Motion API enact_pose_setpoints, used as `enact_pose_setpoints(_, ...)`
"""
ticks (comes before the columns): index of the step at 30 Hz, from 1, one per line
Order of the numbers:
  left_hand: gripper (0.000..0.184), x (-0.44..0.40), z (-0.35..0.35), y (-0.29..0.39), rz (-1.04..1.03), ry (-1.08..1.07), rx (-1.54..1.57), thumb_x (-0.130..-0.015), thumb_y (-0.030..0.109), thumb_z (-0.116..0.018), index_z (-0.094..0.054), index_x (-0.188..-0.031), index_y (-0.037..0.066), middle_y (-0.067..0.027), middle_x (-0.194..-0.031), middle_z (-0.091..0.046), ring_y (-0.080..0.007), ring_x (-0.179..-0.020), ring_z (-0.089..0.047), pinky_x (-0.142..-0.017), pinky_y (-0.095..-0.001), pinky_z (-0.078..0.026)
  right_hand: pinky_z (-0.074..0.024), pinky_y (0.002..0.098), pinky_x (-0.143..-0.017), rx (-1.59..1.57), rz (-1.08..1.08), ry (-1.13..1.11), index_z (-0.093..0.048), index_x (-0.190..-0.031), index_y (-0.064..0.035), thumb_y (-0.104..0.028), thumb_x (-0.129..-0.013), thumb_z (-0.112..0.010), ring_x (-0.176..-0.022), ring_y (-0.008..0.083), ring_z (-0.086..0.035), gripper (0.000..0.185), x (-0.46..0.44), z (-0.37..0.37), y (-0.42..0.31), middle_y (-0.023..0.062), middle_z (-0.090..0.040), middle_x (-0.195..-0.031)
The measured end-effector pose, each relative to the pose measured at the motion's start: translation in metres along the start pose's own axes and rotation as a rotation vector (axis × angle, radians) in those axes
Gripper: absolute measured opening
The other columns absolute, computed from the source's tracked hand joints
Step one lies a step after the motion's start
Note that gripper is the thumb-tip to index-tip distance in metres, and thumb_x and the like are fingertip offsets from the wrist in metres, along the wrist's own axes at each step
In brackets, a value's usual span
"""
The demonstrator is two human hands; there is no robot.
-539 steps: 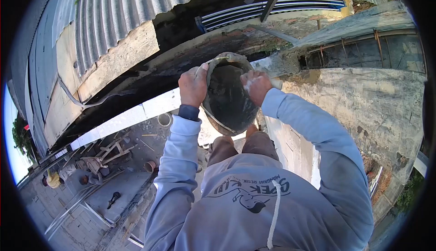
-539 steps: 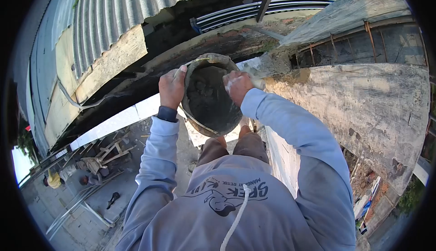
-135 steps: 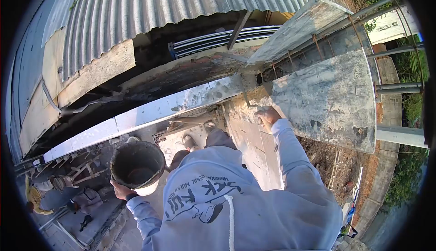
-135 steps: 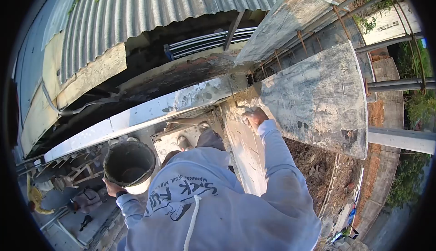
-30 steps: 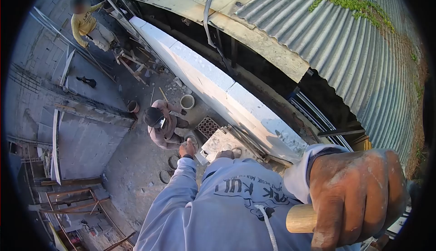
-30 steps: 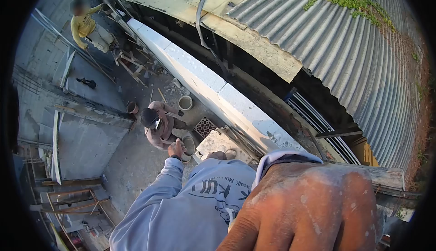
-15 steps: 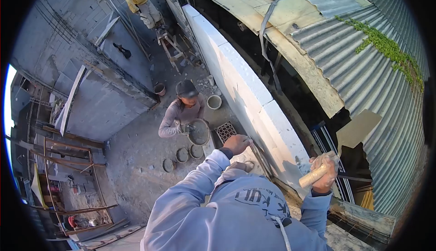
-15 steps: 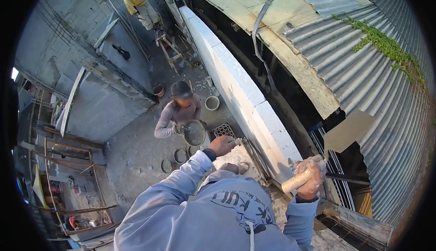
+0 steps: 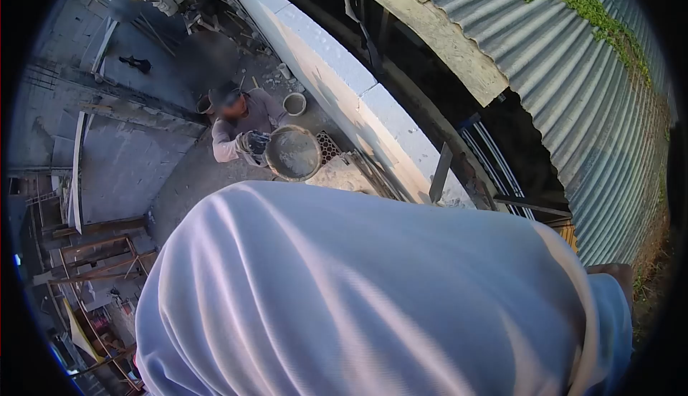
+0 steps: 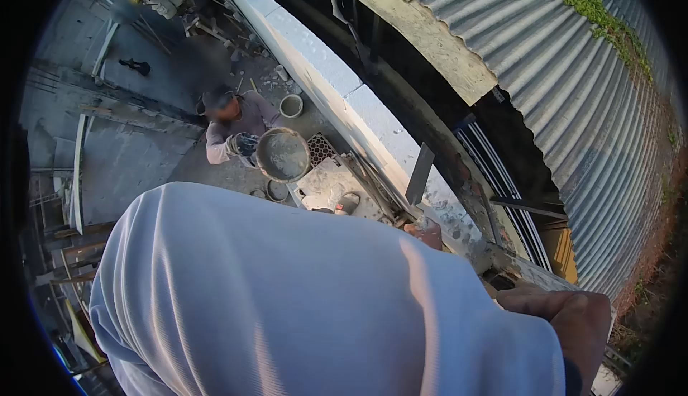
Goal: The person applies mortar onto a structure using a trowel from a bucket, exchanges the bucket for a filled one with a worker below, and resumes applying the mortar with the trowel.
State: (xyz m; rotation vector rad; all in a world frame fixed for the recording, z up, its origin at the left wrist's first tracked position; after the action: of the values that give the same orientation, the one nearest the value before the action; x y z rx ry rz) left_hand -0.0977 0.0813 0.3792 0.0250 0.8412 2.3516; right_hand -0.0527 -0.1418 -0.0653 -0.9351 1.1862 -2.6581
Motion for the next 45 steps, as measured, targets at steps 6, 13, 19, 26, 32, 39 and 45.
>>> enact_pose_setpoints(6,0.022,0.000,-0.015,0.009,0.017,0.022,0.042,-0.081,0.023,-0.056,-0.064,-0.088,0.003,-0.0104,-0.085,-0.062,-0.0217,-0.071,-0.063,-0.058,-0.0340,-0.049,-0.0486,0.0391,-0.072,0.108,0.131,0.042,-0.063,-0.089,0.0005,-0.020,-0.074,-0.071,-0.071,0.0245,-0.061,0.027,0.008,0.008,0.005,0.0121,-0.064,-0.076)
enact_pose_setpoints(13,0.020,0.011,-0.024,0.009,0.074,0.081,0.076,-0.077,0.020,-0.058,-0.062,-0.083,0.001,-0.0106,-0.077,-0.062,-0.0223,-0.065,-0.062,-0.053,-0.0337,-0.049,-0.0485,0.0374,-0.080,0.382,0.490,0.016,-0.063,-0.103,0.0012,-0.015,-0.074,-0.070,-0.079,0.0295,-0.062,0.034,0.002,0.004,-0.019,0.0147,-0.066,-0.087)
enact_pose_setpoints(19,0.017,0.037,-0.030,-0.011,0.205,0.194,0.248,-0.074,0.016,-0.060,-0.061,-0.079,0.000,-0.0108,-0.071,-0.061,-0.0229,-0.060,-0.062,-0.049,-0.0335,-0.049,-0.0433,0.0408,-0.088,0.446,0.259,-0.165,-0.061,-0.108,0.0001,-0.016,-0.077,-0.068,-0.101,0.0339,-0.054,0.036,0.014,0.004,-0.028,0.0199,-0.060,-0.103)
enact_pose_setpoints(26,0.019,0.108,-0.112,-0.148,0.622,0.169,0.193,-0.081,0.022,-0.060,-0.063,-0.085,0.004,-0.0146,-0.071,-0.063,-0.0285,-0.061,-0.063,-0.049,-0.0390,-0.048,-0.0465,0.0412,-0.074,0.119,0.124,-0.158,-0.060,-0.102,0.0022,-0.023,-0.076,-0.070,-0.083,0.0273,-0.059,0.038,0.018,-0.005,0.022,0.0148,-0.063,-0.093)
enact_pose_setpoints(32,0.041,0.244,-0.316,-0.293,1.491,0.473,0.321,-0.082,0.027,-0.060,-0.057,-0.117,0.005,-0.0180,-0.103,-0.063,-0.0330,-0.096,-0.060,-0.083,-0.0411,-0.047,-0.0470,0.0435,-0.082,0.408,0.004,-0.159,-0.059,-0.109,0.0031,-0.035,-0.071,-0.072,-0.090,0.0367,-0.061,0.055,0.031,-0.002,0.011,0.0217,-0.063,-0.096)
enact_pose_setpoints(39,0.054,0.339,-0.389,-0.425,1.512,0.399,-0.331,-0.077,0.020,-0.064,-0.048,-0.127,0.007,-0.0161,-0.131,-0.047,-0.0313,-0.130,-0.034,-0.102,-0.0483,-0.032,-0.0464,0.0364,-0.082,0.108,-0.116,-0.032,-0.056,-0.115,0.0014,-0.021,-0.071,-0.076,-0.091,0.0255,-0.059,0.054,0.016,-0.035,0.056,0.0127,-0.063,-0.096)
enact_pose_setpoints(45,0.051,0.404,-0.452,-0.522,1.756,-0.175,0.276,-0.076,0.025,-0.066,-0.051,-0.122,0.008,-0.0147,-0.125,-0.052,-0.0313,-0.126,-0.041,-0.103,-0.0482,-0.032,-0.0482,0.0362,-0.078,-0.025,-0.370,0.030,-0.057,-0.112,0.0048,-0.021,-0.068,-0.077,-0.084,0.0257,-0.060,0.054,0.027,-0.046,0.081,0.0147,-0.063,-0.090)
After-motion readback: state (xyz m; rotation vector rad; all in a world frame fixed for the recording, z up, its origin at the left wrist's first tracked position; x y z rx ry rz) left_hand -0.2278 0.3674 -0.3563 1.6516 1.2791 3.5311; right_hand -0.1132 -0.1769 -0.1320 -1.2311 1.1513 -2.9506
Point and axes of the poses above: each hand's wrist, its own x-axis away from the middle knuckle, its own z-axis out of the back of the hand, y = z × x, the point moved 1 cm from there along -x, towards the middle knuckle
